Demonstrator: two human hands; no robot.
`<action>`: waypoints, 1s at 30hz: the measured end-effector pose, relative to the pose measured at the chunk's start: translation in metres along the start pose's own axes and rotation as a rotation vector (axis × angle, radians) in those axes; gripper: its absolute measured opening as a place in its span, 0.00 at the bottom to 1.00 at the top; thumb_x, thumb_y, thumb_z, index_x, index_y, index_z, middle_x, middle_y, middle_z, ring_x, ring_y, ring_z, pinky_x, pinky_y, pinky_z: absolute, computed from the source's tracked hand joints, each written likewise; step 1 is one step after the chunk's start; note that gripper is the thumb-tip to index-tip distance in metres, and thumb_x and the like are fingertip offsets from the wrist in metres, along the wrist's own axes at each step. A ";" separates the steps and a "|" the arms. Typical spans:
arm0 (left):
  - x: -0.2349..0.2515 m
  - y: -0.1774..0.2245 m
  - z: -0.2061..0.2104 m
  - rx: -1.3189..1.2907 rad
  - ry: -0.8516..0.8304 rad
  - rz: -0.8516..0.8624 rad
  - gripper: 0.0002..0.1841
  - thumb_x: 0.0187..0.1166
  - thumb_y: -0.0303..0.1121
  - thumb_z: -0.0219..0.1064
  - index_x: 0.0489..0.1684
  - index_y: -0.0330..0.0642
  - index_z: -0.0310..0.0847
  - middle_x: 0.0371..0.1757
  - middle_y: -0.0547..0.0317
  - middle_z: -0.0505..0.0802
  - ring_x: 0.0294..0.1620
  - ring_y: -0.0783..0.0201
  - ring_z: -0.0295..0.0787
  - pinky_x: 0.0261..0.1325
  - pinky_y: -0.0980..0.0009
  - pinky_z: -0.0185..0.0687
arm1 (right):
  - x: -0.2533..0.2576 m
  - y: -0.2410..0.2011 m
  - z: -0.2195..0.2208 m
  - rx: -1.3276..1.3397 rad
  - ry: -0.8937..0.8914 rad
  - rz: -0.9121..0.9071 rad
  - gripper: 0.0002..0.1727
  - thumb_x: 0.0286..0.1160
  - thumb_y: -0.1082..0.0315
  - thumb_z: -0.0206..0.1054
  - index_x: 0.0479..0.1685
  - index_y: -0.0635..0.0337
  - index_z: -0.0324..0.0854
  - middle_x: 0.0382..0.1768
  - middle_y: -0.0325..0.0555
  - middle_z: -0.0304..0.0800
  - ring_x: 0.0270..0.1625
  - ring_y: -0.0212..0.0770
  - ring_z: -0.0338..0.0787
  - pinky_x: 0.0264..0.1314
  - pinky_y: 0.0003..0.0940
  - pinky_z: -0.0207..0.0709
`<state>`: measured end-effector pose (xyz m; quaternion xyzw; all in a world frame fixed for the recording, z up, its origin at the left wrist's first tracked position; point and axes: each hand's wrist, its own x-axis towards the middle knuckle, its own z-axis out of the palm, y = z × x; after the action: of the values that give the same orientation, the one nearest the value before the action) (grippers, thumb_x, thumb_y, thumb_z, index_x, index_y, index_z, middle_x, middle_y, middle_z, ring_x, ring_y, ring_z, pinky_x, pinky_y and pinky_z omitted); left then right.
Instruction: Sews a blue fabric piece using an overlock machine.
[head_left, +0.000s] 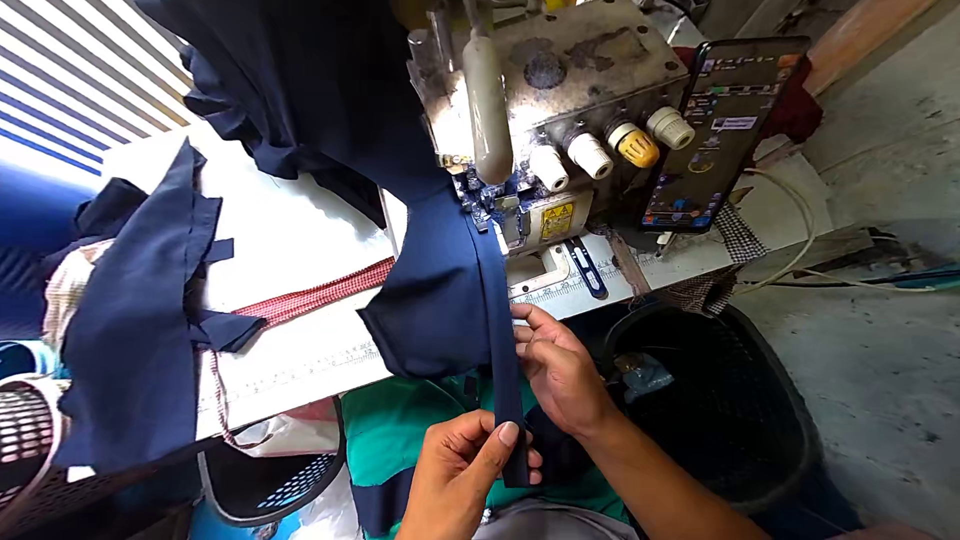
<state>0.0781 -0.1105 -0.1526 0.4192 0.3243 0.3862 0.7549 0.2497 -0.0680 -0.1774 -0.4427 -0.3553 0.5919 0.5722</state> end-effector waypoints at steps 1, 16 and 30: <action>0.000 0.000 0.000 -0.002 -0.006 0.006 0.12 0.88 0.33 0.63 0.42 0.36 0.90 0.38 0.50 0.97 0.37 0.60 0.98 0.43 0.63 0.97 | 0.001 -0.001 0.000 -0.024 0.012 -0.037 0.23 0.79 0.75 0.51 0.72 0.72 0.70 0.49 0.52 0.91 0.52 0.39 0.92 0.60 0.37 0.86; 0.007 0.006 0.000 0.102 -0.018 0.029 0.11 0.88 0.31 0.63 0.41 0.35 0.90 0.36 0.51 0.97 0.36 0.61 0.98 0.43 0.63 0.97 | -0.009 0.003 -0.014 -0.164 -0.178 0.117 0.07 0.78 0.75 0.64 0.46 0.66 0.87 0.40 0.41 0.94 0.44 0.27 0.92 0.52 0.26 0.87; 0.016 -0.006 -0.026 0.511 0.262 0.258 0.13 0.84 0.37 0.66 0.33 0.43 0.93 0.51 0.58 0.93 0.48 0.66 0.91 0.50 0.71 0.90 | 0.006 0.003 0.007 -1.398 0.381 -0.370 0.17 0.77 0.55 0.64 0.39 0.58 0.90 0.41 0.48 0.90 0.48 0.50 0.88 0.44 0.43 0.81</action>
<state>0.0670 -0.0890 -0.1720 0.5796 0.4496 0.4355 0.5218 0.2424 -0.0619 -0.1780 -0.7310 -0.6122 0.0353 0.2993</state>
